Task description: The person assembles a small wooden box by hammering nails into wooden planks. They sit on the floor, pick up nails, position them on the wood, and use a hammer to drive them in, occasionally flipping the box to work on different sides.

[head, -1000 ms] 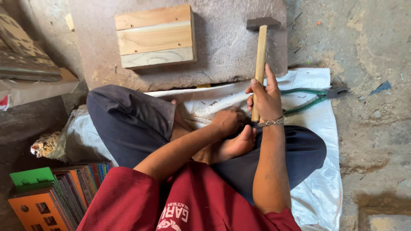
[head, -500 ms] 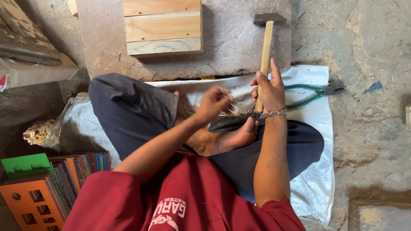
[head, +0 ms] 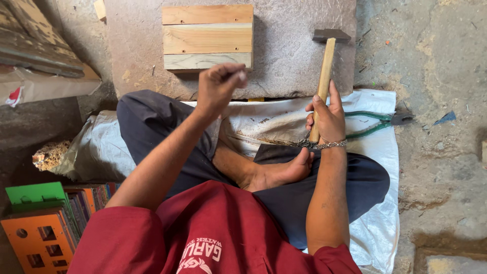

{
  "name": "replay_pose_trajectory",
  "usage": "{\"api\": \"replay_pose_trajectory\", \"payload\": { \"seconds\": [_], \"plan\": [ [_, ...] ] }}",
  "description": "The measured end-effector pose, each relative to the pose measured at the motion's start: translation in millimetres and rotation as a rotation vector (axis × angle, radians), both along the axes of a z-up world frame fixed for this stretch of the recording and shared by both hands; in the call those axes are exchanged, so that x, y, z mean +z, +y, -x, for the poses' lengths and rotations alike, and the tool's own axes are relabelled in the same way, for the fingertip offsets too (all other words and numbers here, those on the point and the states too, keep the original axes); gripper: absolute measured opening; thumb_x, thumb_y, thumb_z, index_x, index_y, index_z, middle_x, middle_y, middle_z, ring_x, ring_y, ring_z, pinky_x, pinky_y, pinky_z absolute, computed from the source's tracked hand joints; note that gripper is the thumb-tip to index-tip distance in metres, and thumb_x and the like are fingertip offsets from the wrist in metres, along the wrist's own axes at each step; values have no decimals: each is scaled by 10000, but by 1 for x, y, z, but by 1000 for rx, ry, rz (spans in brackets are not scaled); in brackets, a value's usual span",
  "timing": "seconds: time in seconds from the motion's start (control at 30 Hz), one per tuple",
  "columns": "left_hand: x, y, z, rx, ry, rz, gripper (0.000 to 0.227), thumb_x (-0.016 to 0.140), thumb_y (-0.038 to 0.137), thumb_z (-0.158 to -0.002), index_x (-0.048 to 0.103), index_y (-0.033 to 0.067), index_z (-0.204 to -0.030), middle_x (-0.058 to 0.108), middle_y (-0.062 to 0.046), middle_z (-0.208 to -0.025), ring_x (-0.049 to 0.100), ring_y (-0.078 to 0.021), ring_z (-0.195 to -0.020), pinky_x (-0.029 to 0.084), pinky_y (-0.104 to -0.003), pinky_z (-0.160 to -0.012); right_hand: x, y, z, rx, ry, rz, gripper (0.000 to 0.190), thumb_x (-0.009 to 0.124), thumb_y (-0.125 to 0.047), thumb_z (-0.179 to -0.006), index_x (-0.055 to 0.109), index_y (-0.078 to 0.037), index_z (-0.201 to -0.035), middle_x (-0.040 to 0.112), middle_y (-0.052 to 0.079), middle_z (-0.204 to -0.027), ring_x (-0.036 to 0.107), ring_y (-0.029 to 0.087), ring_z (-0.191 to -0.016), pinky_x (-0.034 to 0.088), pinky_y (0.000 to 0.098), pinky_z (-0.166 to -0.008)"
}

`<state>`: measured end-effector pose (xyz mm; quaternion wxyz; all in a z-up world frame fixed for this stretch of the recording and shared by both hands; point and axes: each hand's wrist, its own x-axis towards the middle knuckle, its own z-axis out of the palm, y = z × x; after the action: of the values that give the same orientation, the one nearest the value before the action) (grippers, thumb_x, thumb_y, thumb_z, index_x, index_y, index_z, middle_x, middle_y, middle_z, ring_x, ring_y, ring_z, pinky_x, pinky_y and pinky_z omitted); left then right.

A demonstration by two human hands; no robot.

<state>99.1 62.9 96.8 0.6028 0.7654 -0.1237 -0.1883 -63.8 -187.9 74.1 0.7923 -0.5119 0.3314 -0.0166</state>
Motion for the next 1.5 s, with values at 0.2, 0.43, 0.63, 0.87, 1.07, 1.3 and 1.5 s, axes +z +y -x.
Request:
{"api": "replay_pose_trajectory", "payload": {
  "seconds": [0.2,0.43,0.63,0.87,1.07,1.3,1.5],
  "plan": [
    [-37,-18,-70,-75,-557,-282,47,733,68,-989,776,48,-987,761,-116,-975,713,-162,-803,617,-284,-695,2,0,-1,-12,16,-26,744,629,-197,-1018,256,-218,-1661,603,34,-832,531,68,-553,471,234,-448],
    [-49,-29,-98,-76,-578,-145,128,761,17,-958,757,7,-1085,770,-102,-985,739,-148,-837,597,-288,-734,-3,-1,1,-25,15,-61,744,625,-173,-1033,241,-197,-1669,612,52,-843,521,70,-531,475,236,-445],
    [-42,-39,-99,-92,-585,-175,99,739,-10,-976,755,12,-1071,767,-95,-969,719,-146,-823,570,-287,-716,2,-6,-3,-41,41,-102,763,604,-111,-1022,214,-183,-1673,622,73,-863,532,84,-541,477,242,-460],
    [-53,-32,-103,-159,-565,-97,86,678,-24,-1032,743,23,-1063,758,-77,-994,755,-156,-911,632,-275,-760,13,-6,-10,-59,5,-218,721,540,-99,-1073,208,-180,-1708,619,107,-925,561,117,-611,505,258,-539],
    [-57,-30,-100,-152,-583,-116,85,681,-7,-1033,749,41,-1051,765,-69,-994,770,-155,-909,650,-277,-769,13,0,-11,-86,-1,-279,729,539,-139,-1074,188,-212,-1709,631,113,-997,576,133,-647,512,256,-556],
    [-65,-30,-102,-145,-660,-148,49,739,59,-990,766,81,-1024,769,-54,-984,769,-155,-873,639,-289,-748,6,7,-15,-63,44,-62,743,578,-86,-1066,223,-195,-1709,569,86,-926,509,95,-619,464,247,-519],
    [-55,-30,-100,-104,-617,-149,197,794,71,-910,723,120,-1088,754,-29,-918,732,-169,-746,594,-325,-685,48,40,-20,185,101,695,667,629,-54,-1033,357,-90,-1641,609,166,-1065,563,195,-785,504,351,-656]
  ]
}}
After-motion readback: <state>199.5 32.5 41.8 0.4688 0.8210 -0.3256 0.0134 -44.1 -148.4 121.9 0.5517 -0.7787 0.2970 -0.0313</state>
